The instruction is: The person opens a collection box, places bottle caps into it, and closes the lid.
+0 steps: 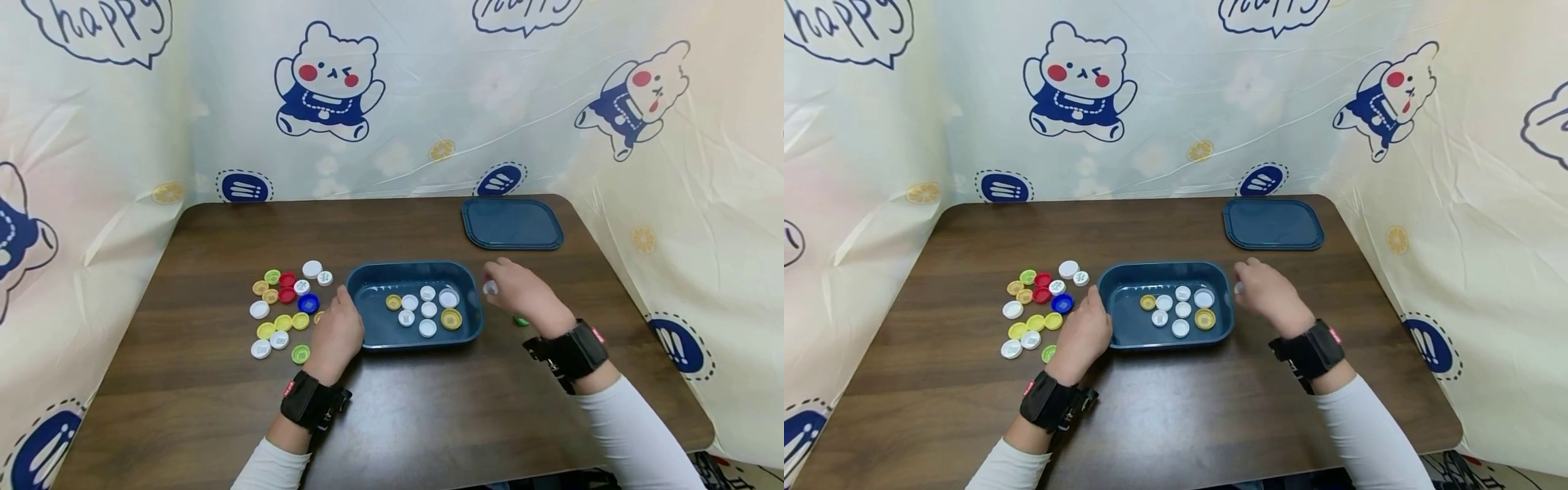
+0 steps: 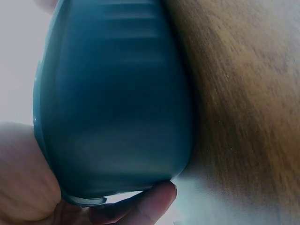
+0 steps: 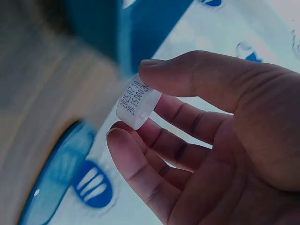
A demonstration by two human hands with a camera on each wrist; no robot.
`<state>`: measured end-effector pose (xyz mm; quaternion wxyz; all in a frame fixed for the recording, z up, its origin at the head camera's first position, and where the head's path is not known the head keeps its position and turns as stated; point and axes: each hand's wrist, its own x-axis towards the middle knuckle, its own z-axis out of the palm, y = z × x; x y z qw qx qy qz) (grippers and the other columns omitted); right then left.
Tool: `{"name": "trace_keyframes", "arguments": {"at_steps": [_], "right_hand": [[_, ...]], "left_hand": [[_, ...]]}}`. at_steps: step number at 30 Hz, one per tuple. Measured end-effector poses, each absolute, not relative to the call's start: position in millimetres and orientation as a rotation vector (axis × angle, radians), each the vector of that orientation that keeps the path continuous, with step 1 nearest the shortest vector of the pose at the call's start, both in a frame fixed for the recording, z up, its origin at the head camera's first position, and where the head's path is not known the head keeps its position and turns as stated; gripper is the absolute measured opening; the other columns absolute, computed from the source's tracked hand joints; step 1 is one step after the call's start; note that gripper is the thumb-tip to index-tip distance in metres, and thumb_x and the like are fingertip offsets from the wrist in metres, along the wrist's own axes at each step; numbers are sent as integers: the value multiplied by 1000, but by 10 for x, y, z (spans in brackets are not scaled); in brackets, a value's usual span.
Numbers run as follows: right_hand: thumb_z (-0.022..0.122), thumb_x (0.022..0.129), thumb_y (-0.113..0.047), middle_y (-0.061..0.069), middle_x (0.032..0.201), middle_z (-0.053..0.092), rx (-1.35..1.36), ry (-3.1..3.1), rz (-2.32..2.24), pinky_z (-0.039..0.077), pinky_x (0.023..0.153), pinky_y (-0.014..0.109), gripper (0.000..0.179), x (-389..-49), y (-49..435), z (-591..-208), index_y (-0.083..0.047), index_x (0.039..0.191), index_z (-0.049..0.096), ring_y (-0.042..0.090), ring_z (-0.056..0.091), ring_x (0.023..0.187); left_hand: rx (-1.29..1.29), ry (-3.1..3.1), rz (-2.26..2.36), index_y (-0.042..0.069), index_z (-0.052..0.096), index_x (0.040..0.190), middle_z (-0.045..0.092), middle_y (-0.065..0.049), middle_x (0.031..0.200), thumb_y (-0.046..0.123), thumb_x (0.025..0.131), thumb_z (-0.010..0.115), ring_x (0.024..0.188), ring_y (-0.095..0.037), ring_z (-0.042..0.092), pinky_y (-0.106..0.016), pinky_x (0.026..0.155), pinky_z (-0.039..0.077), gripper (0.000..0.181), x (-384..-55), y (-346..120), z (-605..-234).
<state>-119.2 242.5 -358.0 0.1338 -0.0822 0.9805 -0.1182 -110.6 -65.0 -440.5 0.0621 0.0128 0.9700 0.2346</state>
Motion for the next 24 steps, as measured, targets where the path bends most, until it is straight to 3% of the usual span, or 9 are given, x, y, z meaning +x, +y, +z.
{"name": "trace_keyframes", "arguments": {"at_steps": [7, 14, 24], "right_hand": [[71, 92, -12, 10, 114, 57, -370, 2809, -312, 54, 83, 40, 30, -1316, 1868, -3533, -5, 121, 63, 24, 57, 95], [72, 93, -15, 6, 110, 58, -502, 2741, -308, 53, 76, 33, 31, -1327, 1354, -3575, -8, 123, 65, 19, 57, 89], [72, 95, -15, 5, 106, 59, -666, 2703, -271, 52, 74, 29, 27, -1304, 936, -3713, -8, 121, 67, 17, 56, 87]], "left_hand": [[55, 2945, 723, -16, 29, 148, 54, -35, 135, 14, 103, 51, 108, -44, 66, -54, 92, 55, 58, -1104, -651, -4409], [25, 2922, 712, -15, 27, 150, 52, -34, 138, 13, 104, 48, 109, -43, 65, -54, 93, 54, 58, -1113, -642, -4393], [74, 2937, 734, -15, 30, 146, 56, -34, 131, 14, 103, 54, 100, -41, 68, -52, 89, 57, 58, -1112, -669, -4405]]}}
